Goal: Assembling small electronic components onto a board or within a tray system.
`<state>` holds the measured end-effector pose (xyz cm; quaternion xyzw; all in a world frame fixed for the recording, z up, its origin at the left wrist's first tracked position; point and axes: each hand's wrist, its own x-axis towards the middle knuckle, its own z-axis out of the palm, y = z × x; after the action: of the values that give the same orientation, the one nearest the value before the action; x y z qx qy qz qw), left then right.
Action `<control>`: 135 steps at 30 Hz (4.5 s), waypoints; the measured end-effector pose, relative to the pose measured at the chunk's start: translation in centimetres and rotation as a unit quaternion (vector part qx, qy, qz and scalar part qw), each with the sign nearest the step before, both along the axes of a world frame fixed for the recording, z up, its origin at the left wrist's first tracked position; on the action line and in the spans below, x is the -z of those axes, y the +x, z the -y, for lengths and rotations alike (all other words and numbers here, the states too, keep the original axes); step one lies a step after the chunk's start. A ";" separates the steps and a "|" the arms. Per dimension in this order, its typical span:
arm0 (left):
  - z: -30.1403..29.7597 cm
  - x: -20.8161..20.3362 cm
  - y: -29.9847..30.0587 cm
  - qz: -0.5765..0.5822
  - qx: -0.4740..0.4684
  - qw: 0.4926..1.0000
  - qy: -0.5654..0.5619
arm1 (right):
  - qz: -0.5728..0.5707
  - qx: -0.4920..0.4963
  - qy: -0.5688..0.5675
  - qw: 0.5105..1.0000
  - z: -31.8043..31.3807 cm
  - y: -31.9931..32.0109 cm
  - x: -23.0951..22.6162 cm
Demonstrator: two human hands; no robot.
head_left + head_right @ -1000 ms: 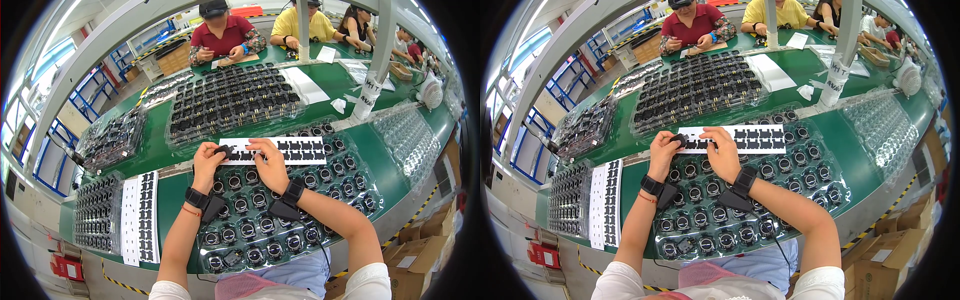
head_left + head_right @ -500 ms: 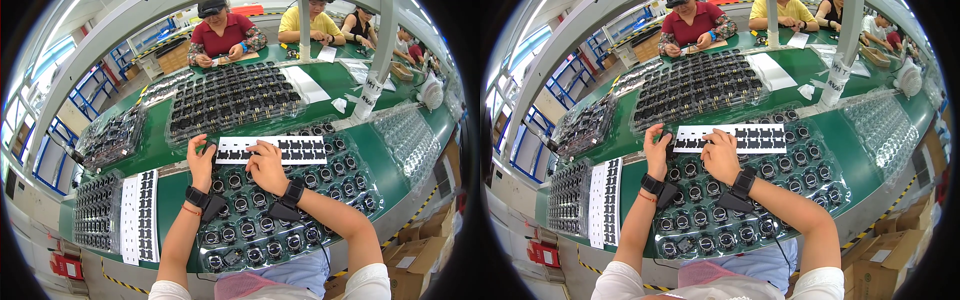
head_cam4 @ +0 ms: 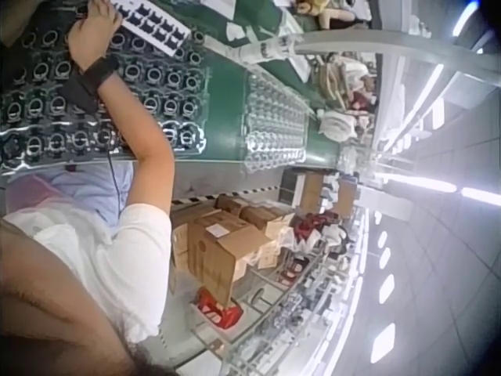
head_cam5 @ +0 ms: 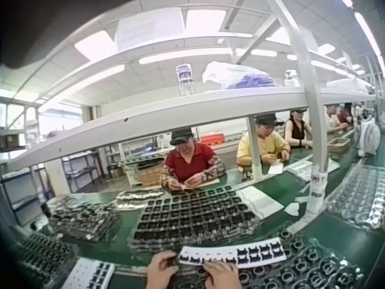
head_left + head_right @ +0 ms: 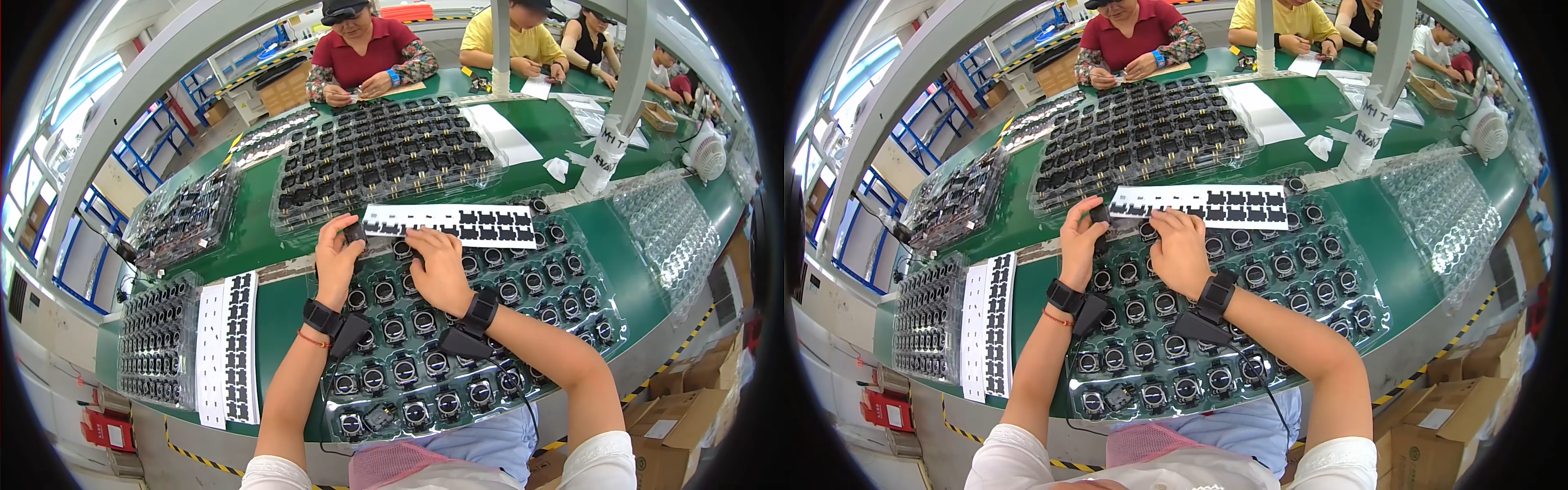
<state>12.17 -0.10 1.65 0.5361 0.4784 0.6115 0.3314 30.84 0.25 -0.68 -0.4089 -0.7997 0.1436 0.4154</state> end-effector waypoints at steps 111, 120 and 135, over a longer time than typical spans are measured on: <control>0.9 0.0 0.8 -0.020 0.219 0.971 -0.090 | -0.178 -0.097 -0.020 0.979 0.2 -0.1 -1.5; 1.0 0.0 0.8 -0.012 0.221 0.971 -0.087 | -0.155 -0.092 -0.036 0.983 0.4 0.0 -1.9; 1.2 -0.3 0.7 -0.009 0.218 0.972 -0.085 | -0.135 -0.078 -0.043 0.987 0.4 0.0 -1.7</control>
<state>12.87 -1.28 1.90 0.6032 0.4027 0.4766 0.4968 30.84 -0.10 1.02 -0.3395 -0.7590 0.2636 0.4891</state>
